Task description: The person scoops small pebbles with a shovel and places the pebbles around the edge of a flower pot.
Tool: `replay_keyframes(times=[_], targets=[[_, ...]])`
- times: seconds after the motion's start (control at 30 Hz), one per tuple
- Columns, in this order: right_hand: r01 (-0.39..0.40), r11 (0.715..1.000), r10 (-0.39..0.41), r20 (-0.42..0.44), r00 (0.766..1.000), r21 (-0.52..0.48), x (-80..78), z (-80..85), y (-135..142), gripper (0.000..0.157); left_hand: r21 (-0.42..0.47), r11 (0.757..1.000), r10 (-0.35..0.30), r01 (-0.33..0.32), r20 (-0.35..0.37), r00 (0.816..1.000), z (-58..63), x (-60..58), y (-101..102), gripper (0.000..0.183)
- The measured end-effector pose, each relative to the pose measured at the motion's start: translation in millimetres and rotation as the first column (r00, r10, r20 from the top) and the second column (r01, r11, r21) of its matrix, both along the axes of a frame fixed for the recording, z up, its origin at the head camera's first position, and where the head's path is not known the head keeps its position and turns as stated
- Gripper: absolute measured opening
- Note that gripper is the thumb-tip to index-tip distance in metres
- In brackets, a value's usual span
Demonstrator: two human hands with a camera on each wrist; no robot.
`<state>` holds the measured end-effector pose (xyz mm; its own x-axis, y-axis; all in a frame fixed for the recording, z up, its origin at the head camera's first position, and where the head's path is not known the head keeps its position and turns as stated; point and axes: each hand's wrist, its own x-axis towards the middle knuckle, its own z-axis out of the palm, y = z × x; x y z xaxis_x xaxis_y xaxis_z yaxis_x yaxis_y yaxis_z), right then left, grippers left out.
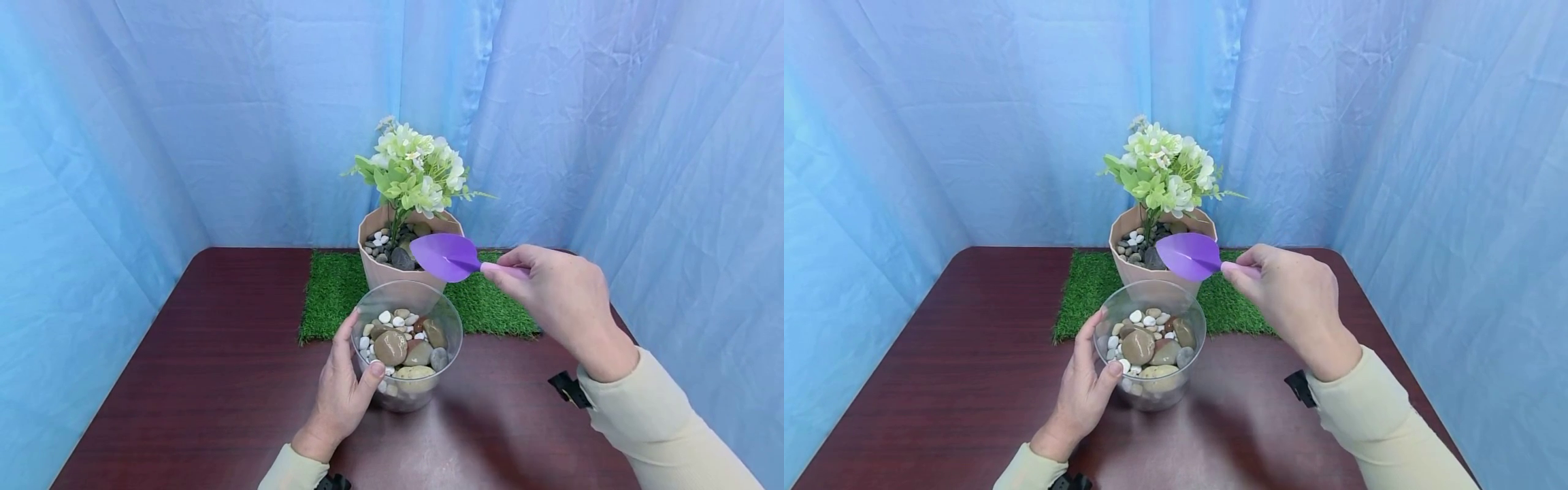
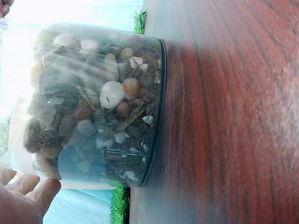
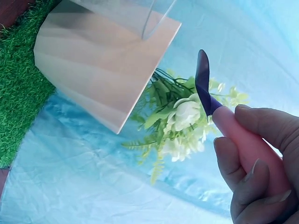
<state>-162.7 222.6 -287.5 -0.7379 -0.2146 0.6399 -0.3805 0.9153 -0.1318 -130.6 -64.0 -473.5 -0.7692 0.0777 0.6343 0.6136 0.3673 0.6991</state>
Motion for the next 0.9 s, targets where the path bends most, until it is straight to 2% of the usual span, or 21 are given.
replay_keyframes(times=[0.33,0.7,0.9], targets=[[-0.045,0.999,0.047,-0.085,0.995,0.021,10.2,3.7,-7,0.02,0.006,1.0,-0.008,0.008,0.012,1.0,-1.6,0.1,1,0.076],[-0.113,0.99,0.119,-0.069,0.99,0.082,18.3,-5.3,-16,0.015,0.006,1.0,0.0,0.0,0.015,1.0,-1.0,0.4,1,0.078],[-0.122,0.987,0.128,-0.045,0.991,0.105,18.5,-12.5,-21,0.011,0.008,1.0,0.004,-0.004,0.002,1.0,-1.6,-0.1,0,0.078]])
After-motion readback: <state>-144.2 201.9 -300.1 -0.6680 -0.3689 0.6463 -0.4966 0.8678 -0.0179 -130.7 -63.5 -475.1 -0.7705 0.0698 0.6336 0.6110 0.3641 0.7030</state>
